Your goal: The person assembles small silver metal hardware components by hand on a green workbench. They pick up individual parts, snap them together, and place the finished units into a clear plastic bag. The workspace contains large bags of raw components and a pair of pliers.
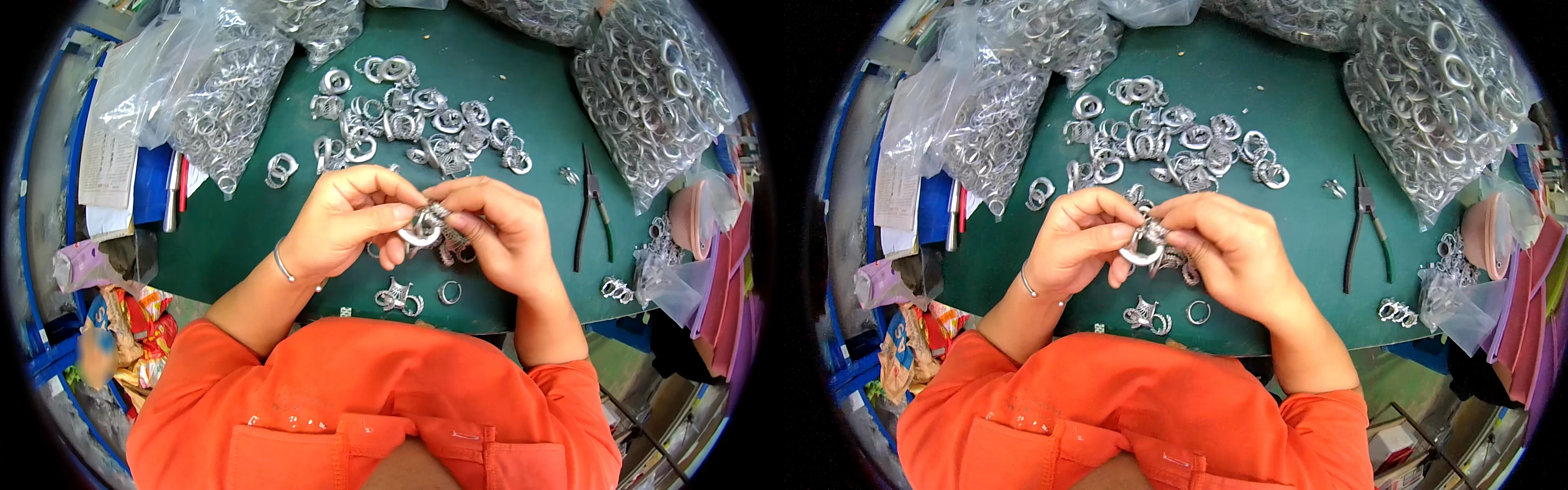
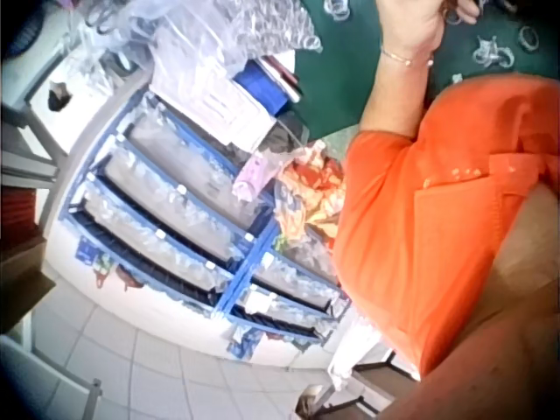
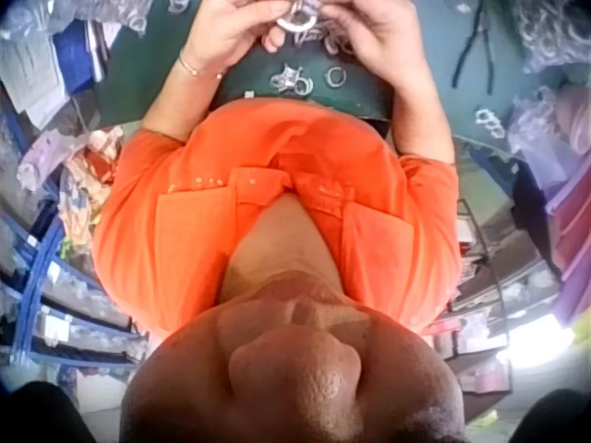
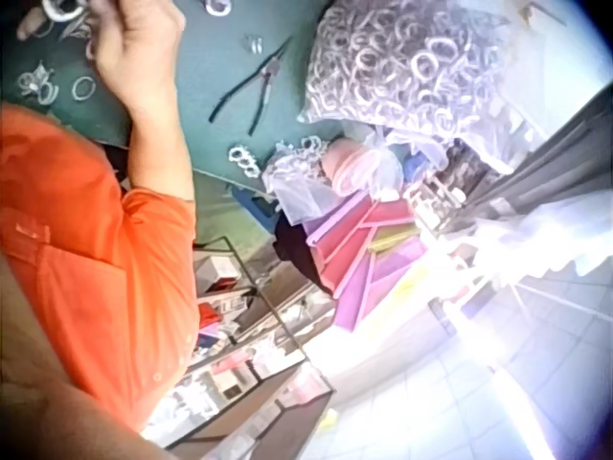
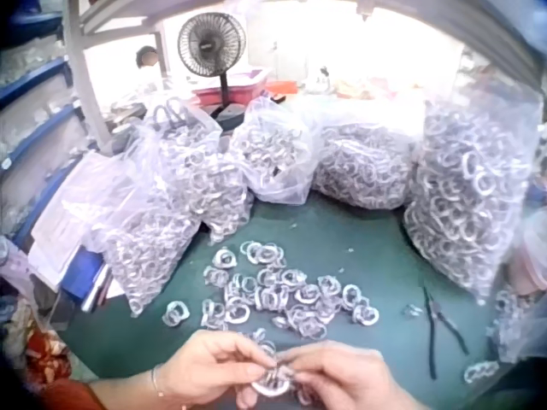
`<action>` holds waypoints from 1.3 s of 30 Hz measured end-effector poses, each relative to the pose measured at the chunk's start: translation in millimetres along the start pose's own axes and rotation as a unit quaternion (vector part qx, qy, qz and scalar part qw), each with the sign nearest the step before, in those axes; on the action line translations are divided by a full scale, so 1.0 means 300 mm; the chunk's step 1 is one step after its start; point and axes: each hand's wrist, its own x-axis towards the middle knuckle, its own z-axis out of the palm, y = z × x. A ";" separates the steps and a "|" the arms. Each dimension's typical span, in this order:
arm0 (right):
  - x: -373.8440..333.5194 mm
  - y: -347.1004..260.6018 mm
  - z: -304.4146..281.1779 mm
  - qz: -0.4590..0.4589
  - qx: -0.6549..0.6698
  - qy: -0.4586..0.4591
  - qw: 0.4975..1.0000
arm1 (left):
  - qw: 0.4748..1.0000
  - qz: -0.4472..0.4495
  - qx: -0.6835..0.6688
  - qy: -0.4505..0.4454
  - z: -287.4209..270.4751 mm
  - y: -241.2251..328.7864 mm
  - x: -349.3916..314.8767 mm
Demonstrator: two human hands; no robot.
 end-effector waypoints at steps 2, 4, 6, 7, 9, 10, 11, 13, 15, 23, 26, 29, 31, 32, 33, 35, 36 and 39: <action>-0.006 0.011 0.013 0.030 -0.002 0.037 0.999 | 0.995 0.045 0.083 0.021 0.004 0.006 -0.004; -0.001 0.010 0.004 0.056 -0.056 0.073 0.994 | 0.962 0.142 0.228 0.041 -0.008 0.025 -0.004; 0.010 0.015 -0.038 0.020 -0.133 -0.013 0.991 | 0.897 0.231 0.374 0.053 -0.019 0.048 0.000; 0.008 0.006 -0.040 -0.028 -0.171 -0.064 0.983 | 0.863 0.229 0.449 0.037 -0.013 0.059 -0.013; -0.018 -0.001 -0.024 0.008 -0.206 -0.183 0.961 | 0.778 0.218 0.589 0.000 0.003 0.083 -0.039; -0.015 0.000 -0.015 0.002 -0.196 -0.187 0.963 | 0.740 0.201 0.642 -0.035 -0.019 0.062 -0.046; -0.015 0.001 -0.015 0.006 -0.181 -0.175 0.968 | 0.694 0.183 0.693 -0.062 -0.031 0.040 -0.060; -0.014 0.005 -0.020 0.015 -0.152 -0.146 0.977 | 0.694 0.169 0.696 -0.078 -0.048 0.006 -0.071; 0.000 -0.002 -0.021 -0.004 -0.086 -0.027 0.996 | 0.707 0.180 0.681 -0.056 -0.063 -0.005 -0.074; -0.017 0.042 -0.018 0.022 -0.253 -0.007 0.967 | 0.952 0.182 0.221 0.111 -0.061 0.069 -0.098; 0.012 0.015 -0.012 -0.077 -0.136 0.052 0.986 | 0.969 0.165 0.113 0.143 -0.068 0.072 -0.110; 0.004 0.002 -0.020 -0.093 -0.173 0.047 0.979 | 0.967 0.163 0.101 0.166 -0.064 0.070 -0.115; -0.002 0.025 -0.001 -0.066 -0.232 0.035 0.970 | 0.933 0.155 0.261 0.195 -0.090 0.053 -0.100; 0.000 0.018 0.010 -0.077 -0.208 0.041 0.974 | 0.849 0.215 0.458 0.151 -0.085 0.045 -0.078; 0.002 0.021 0.010 -0.072 -0.201 0.042 0.976 | 0.792 0.186 0.567 0.131 -0.044 0.063 -0.059; 0.003 0.014 0.007 -0.070 -0.185 0.033 0.980 | 0.689 0.252 0.675 0.079 -0.083 -0.001 -0.009; 0.000 0.030 0.003 -0.072 -0.189 0.036 0.979 | 0.686 0.263 0.676 0.061 -0.088 0.003 0.013; -0.005 0.038 0.006 -0.053 -0.148 0.034 0.987 | 0.818 0.213 0.523 0.111 -0.051 0.015 0.010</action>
